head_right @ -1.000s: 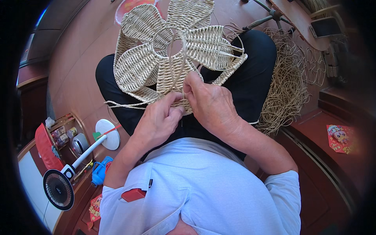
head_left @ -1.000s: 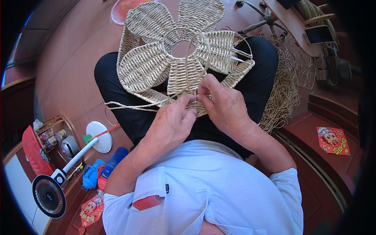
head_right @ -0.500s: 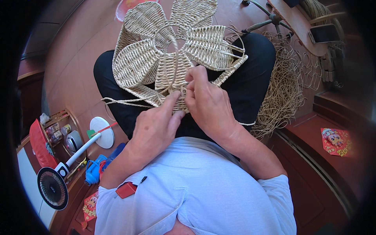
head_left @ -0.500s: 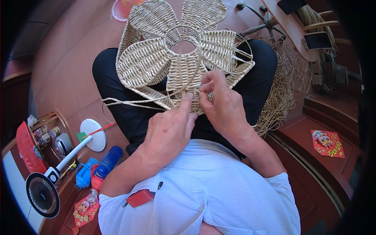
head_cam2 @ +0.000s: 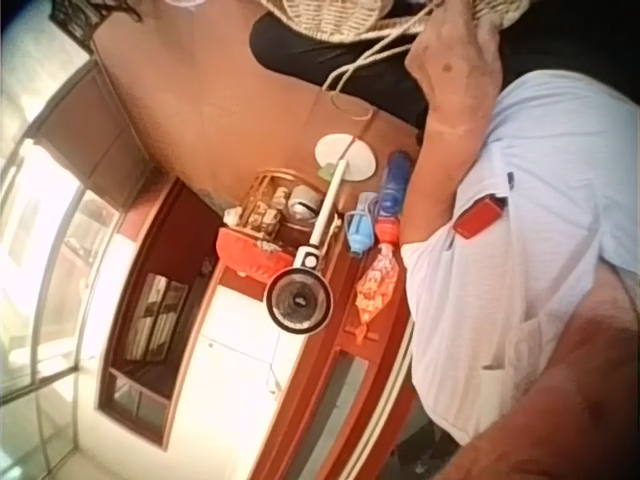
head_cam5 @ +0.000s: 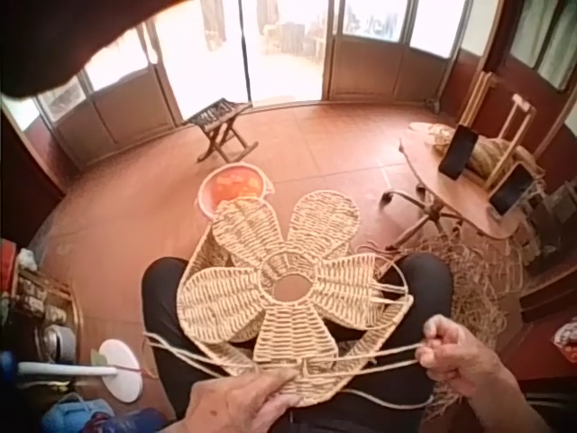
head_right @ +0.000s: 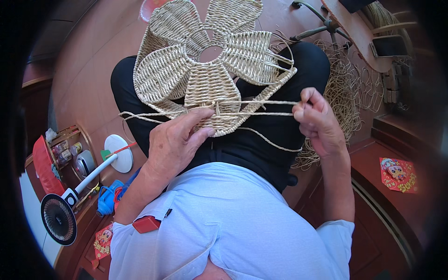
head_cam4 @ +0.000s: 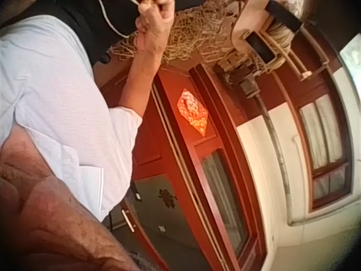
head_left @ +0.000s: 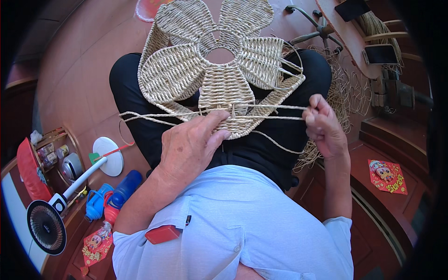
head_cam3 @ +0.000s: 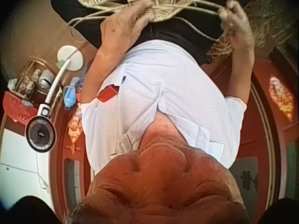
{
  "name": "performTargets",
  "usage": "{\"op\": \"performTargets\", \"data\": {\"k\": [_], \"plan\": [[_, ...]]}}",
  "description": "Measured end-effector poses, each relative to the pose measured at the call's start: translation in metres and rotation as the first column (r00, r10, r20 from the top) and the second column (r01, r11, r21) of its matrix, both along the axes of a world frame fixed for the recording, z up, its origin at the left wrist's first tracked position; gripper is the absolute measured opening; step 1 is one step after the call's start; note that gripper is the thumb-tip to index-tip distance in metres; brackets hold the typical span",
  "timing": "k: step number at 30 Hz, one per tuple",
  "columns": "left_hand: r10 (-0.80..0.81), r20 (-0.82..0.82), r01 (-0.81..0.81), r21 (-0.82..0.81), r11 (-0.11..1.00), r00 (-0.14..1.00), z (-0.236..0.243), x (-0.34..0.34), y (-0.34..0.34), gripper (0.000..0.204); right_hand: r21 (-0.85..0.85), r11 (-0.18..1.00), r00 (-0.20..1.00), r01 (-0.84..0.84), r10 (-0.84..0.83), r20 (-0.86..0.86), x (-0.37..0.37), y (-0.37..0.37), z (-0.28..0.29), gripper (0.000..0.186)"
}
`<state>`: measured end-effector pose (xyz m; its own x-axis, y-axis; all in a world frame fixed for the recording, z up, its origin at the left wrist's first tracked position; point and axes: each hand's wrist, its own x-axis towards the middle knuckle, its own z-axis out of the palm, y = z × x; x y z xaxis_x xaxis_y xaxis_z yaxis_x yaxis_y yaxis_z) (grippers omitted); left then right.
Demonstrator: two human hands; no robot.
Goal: Weaving straw material into a flower-shaped basket.
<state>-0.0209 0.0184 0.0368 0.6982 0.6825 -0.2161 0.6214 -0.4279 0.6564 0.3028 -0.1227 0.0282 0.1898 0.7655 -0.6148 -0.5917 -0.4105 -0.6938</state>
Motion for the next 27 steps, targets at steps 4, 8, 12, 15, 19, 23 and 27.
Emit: {"op": "performTargets", "data": {"k": [4, 8, 12, 15, 19, 23, 27], "plan": [[-0.039, 0.009, 0.038, 0.081, 0.996, 0.999, 0.003, -0.001, 0.000, 0.037, -0.082, 0.994, 0.990, -0.075, 0.084, 0.110, 0.006, 0.005, 0.008, 0.035], [-0.063, 0.158, 0.017, 0.277, 0.961, 0.985, -0.004, -0.004, 0.006, 0.037, -0.117, 0.991, 0.983, -0.071, 0.089, 0.160, 0.002, 0.006, 0.005, 0.036], [0.051, 0.183, -0.117, 0.373, 0.920, 0.982, -0.010, -0.018, 0.012, 0.040, -0.107, 0.994, 0.845, 0.014, 0.045, 0.533, 0.011, -0.007, -0.017, 0.026], [0.026, 0.126, -0.075, 0.401, 0.913, 0.992, -0.019, -0.030, 0.015, 0.040, -0.165, 0.939, 0.760, 0.301, -0.132, 0.636, 0.062, -0.035, -0.033, 0.013], [-0.014, 0.134, -0.046, 0.439, 0.898, 0.991, -0.009, -0.039, 0.022, 0.041, -0.127, 0.806, 0.728, 0.578, -0.439, 0.526, 0.186, -0.101, -0.058, 0.013], [0.059, 0.083, -0.088, 0.407, 0.909, 0.995, -0.004, -0.047, 0.033, 0.039, -0.160, 0.686, 0.643, 0.709, -0.537, 0.545, 0.347, -0.212, -0.085, 0.014], [0.062, 0.206, -0.130, 0.334, 0.934, 0.977, -0.022, -0.058, 0.042, 0.034, -0.107, 0.302, 0.305, 0.947, -0.747, 0.590, 0.492, -0.353, 0.019, 0.024]]}}
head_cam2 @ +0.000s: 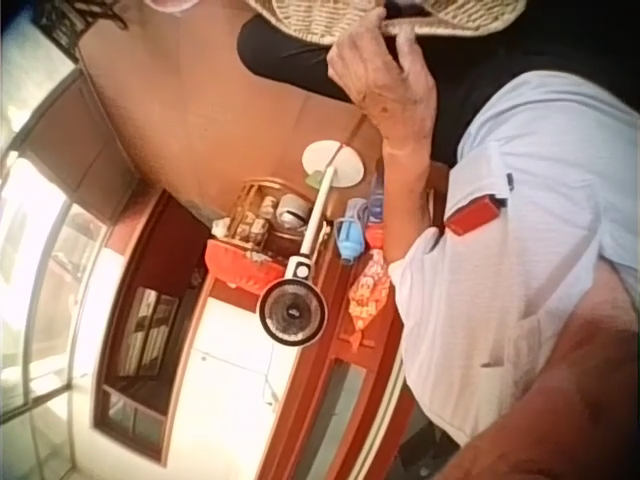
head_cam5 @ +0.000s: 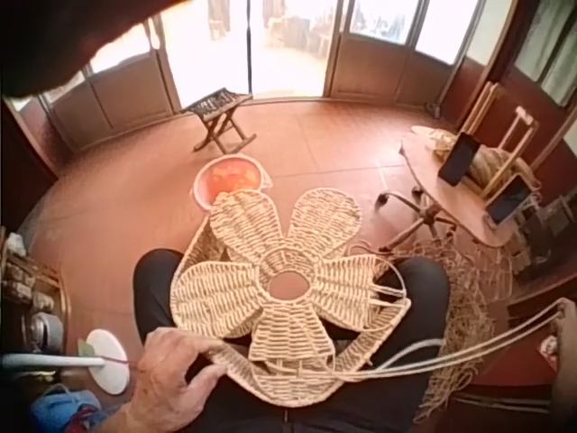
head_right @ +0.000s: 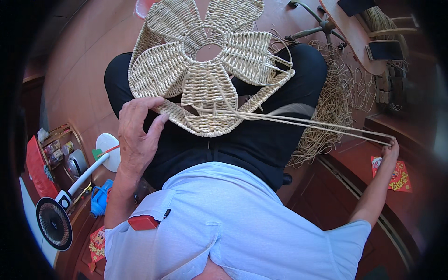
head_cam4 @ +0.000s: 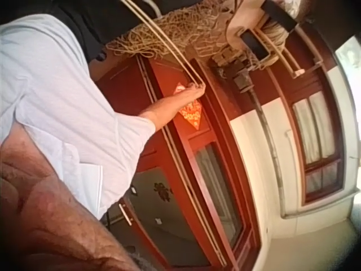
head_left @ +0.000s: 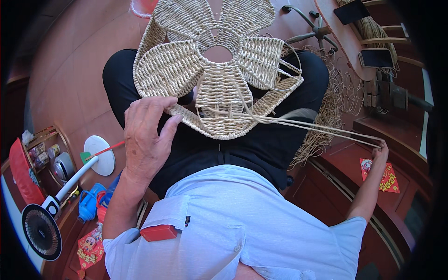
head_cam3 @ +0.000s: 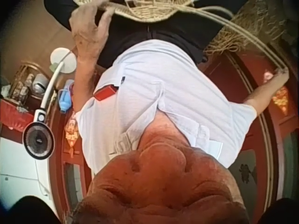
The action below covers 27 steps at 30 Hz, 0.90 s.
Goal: Weaving straw material into a flower-shaped basket.
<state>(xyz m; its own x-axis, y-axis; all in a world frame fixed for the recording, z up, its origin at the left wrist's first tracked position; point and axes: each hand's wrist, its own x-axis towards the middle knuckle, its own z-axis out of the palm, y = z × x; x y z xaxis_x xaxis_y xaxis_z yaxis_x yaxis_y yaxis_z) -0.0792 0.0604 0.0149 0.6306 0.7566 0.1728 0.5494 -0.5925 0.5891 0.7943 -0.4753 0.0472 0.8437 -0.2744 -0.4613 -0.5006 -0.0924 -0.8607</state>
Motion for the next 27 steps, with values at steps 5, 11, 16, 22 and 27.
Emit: {"op": "performTargets", "data": {"k": [5, 11, 16, 22, 27], "plan": [[0.029, 0.086, -0.018, -0.124, 0.992, 0.996, -0.012, 0.010, 0.005, 0.028, -0.764, 0.405, 0.571, -0.502, 0.819, 0.058, -0.011, -0.006, 0.036, 0.035], [0.065, 0.055, -0.062, -0.056, 0.997, 0.996, 0.018, 0.025, -0.008, 0.025, -0.855, -0.075, -0.323, -0.513, 0.940, 0.112, -0.458, 0.359, 0.032, 0.034], [0.048, 0.081, -0.041, -0.093, 0.995, 0.996, 0.009, 0.028, -0.008, 0.023, -0.845, -0.163, -0.529, -0.508, 0.834, 0.157, -0.543, 0.403, 0.016, 0.012], [0.102, 0.071, -0.093, -0.127, 0.988, 0.992, 0.008, 0.023, -0.014, 0.022, -0.734, -0.399, -0.595, -0.549, 0.804, 0.008, -0.554, 0.416, 0.005, 0.014], [0.111, 0.079, -0.099, -0.136, 0.986, 0.991, 0.007, 0.026, -0.014, 0.020, -0.736, -0.423, -0.626, -0.529, 0.780, 0.001, -0.556, 0.419, 0.000, 0.012]]}}
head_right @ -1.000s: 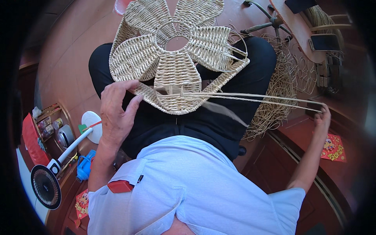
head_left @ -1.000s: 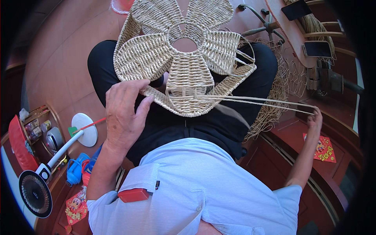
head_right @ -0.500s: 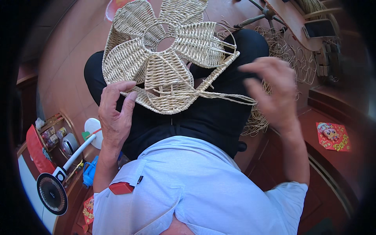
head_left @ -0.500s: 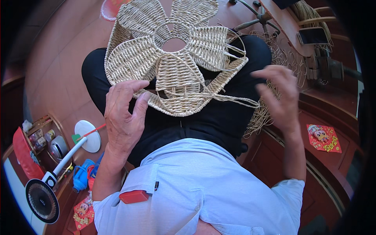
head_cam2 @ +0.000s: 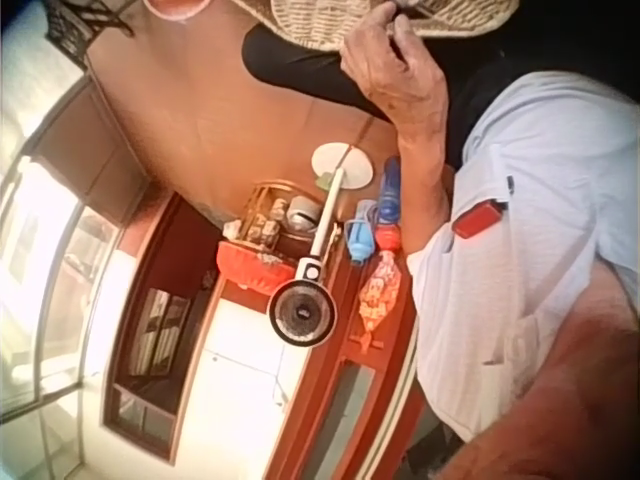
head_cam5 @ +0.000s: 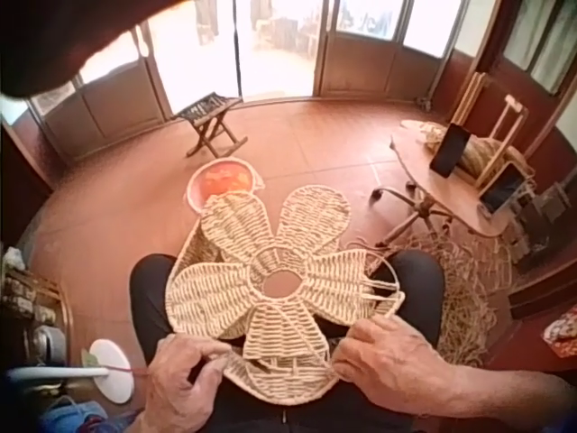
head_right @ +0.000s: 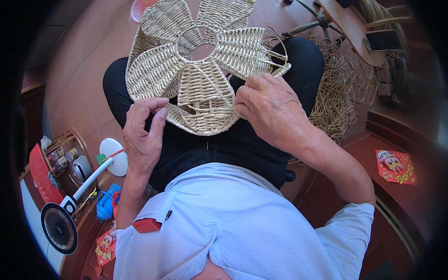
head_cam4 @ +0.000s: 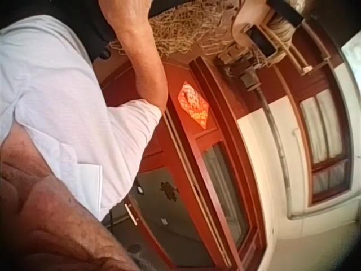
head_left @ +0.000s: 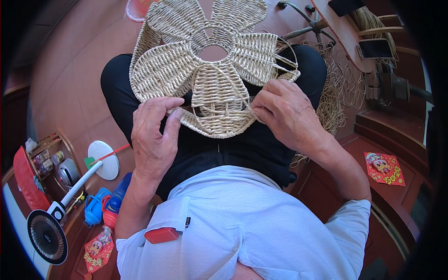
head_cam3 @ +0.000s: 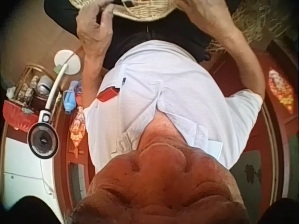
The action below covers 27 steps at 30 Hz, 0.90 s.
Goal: Weaving straw material into a flower-shaped basket.
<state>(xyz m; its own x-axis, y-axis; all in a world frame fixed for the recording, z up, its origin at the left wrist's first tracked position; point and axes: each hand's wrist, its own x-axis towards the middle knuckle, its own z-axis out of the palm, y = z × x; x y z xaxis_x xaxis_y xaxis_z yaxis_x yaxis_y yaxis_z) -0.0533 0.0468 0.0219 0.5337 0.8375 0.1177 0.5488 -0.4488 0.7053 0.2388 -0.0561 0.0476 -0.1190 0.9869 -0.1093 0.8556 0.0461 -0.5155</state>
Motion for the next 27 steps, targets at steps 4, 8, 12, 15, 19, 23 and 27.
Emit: {"op": "performTargets", "data": {"k": [4, 8, 12, 15, 19, 23, 27], "plan": [[-0.011, 0.011, 0.011, 0.004, 1.000, 1.000, -0.003, -0.001, 0.003, 0.019, 0.099, 0.995, 0.980, -0.003, -0.017, 0.199, 0.009, -0.005, 0.001, 0.008], [0.027, 0.030, -0.027, -0.009, 1.000, 0.999, -0.003, -0.004, 0.005, 0.019, 0.239, 0.966, 0.878, 0.099, -0.198, 0.436, 0.066, -0.028, 0.001, 0.009], [0.035, 0.034, -0.035, -0.002, 0.999, 0.999, 0.000, -0.002, 0.010, 0.018, 0.279, 0.923, 0.710, 0.266, -0.383, 0.590, 0.201, -0.097, -0.018, 0.010], [0.040, 0.046, -0.039, -0.016, 0.999, 0.998, 0.004, -0.002, 0.010, 0.018, 0.315, 0.848, 0.488, 0.425, -0.508, 0.709, 0.334, -0.184, -0.028, 0.016], [0.028, 0.094, -0.022, -0.067, 0.998, 0.995, -0.011, -0.007, 0.019, 0.018, 0.199, 0.660, 0.034, 0.724, -0.322, 0.946, 0.510, -0.376, 0.049, 0.035], [0.073, 0.104, -0.063, -0.099, 0.993, 0.992, -0.007, -0.012, 0.017, 0.017, 0.350, 0.148, -0.254, 0.925, -0.445, 0.859, 0.517, -0.381, 0.065, 0.046], [0.036, 0.061, -0.031, -0.075, 0.997, 0.997, 0.004, 0.001, 0.015, 0.016, 0.369, 0.656, 0.511, 0.659, -0.750, 0.420, 0.397, -0.237, 0.017, 0.032]]}}
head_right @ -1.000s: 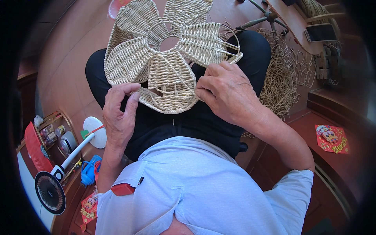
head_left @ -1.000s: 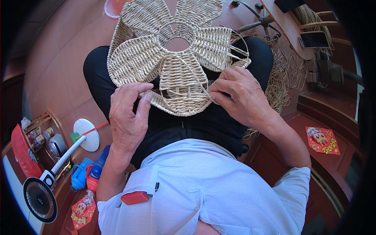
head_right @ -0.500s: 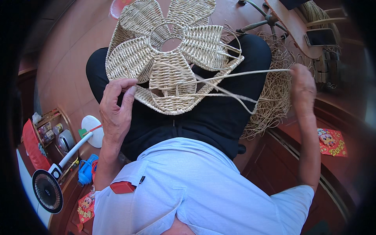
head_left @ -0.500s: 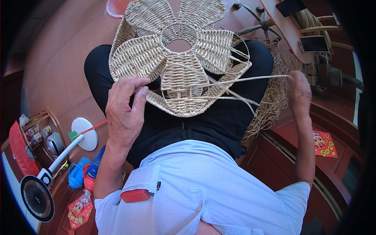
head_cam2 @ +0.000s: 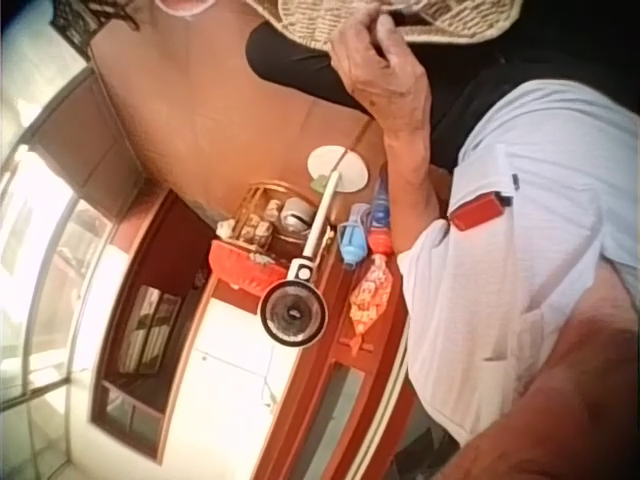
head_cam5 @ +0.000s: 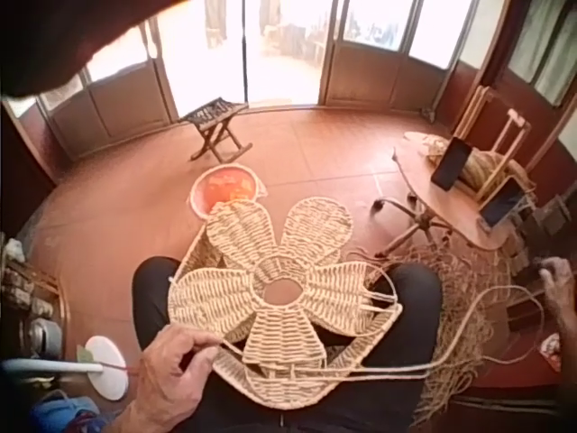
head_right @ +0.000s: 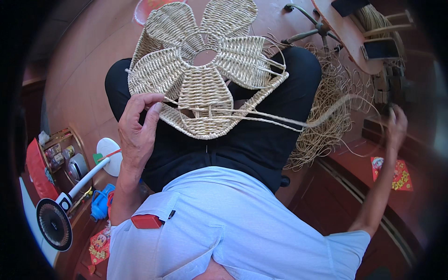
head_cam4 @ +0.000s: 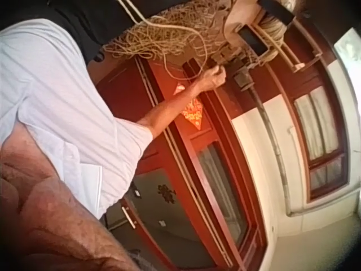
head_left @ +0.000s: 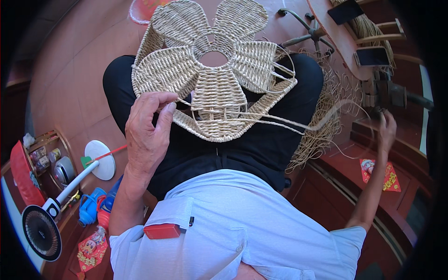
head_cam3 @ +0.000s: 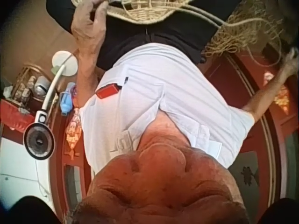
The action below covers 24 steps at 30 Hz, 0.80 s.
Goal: Weaving straw material into a flower-shaped basket.
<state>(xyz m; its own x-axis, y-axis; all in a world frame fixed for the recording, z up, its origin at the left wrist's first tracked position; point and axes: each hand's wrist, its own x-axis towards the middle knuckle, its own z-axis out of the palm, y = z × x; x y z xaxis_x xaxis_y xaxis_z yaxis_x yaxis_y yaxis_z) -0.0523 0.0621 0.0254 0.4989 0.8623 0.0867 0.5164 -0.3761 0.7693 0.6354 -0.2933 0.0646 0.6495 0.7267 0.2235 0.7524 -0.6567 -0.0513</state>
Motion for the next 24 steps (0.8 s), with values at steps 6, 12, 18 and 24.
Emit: {"op": "performTargets", "data": {"k": [6, 12, 18, 24], "plan": [[-0.061, 0.033, 0.061, 0.007, 0.998, 0.998, -0.001, 0.009, -0.004, 0.016, 0.245, 0.815, 0.733, -0.526, 0.580, -0.354, -0.358, 0.201, 0.000, 0.017], [-0.114, 0.058, 0.115, -0.012, 0.993, 0.992, 0.005, 0.026, -0.022, 0.015, 0.258, 0.706, 0.570, -0.659, 0.693, -0.441, -0.391, 0.225, -0.033, 0.013], [-0.325, -0.057, 0.330, 0.164, 0.930, 0.944, -0.005, 0.059, -0.040, 0.010, 0.220, 0.766, 0.730, -0.604, 0.642, -0.234, -0.366, 0.217, -0.024, 0.015], [-0.330, -0.044, 0.333, 0.161, 0.929, 0.943, -0.010, 0.083, -0.043, 0.013, -0.044, 0.992, 0.990, -0.115, 0.119, 0.081, -0.169, 0.125, -0.044, 0.020]]}}
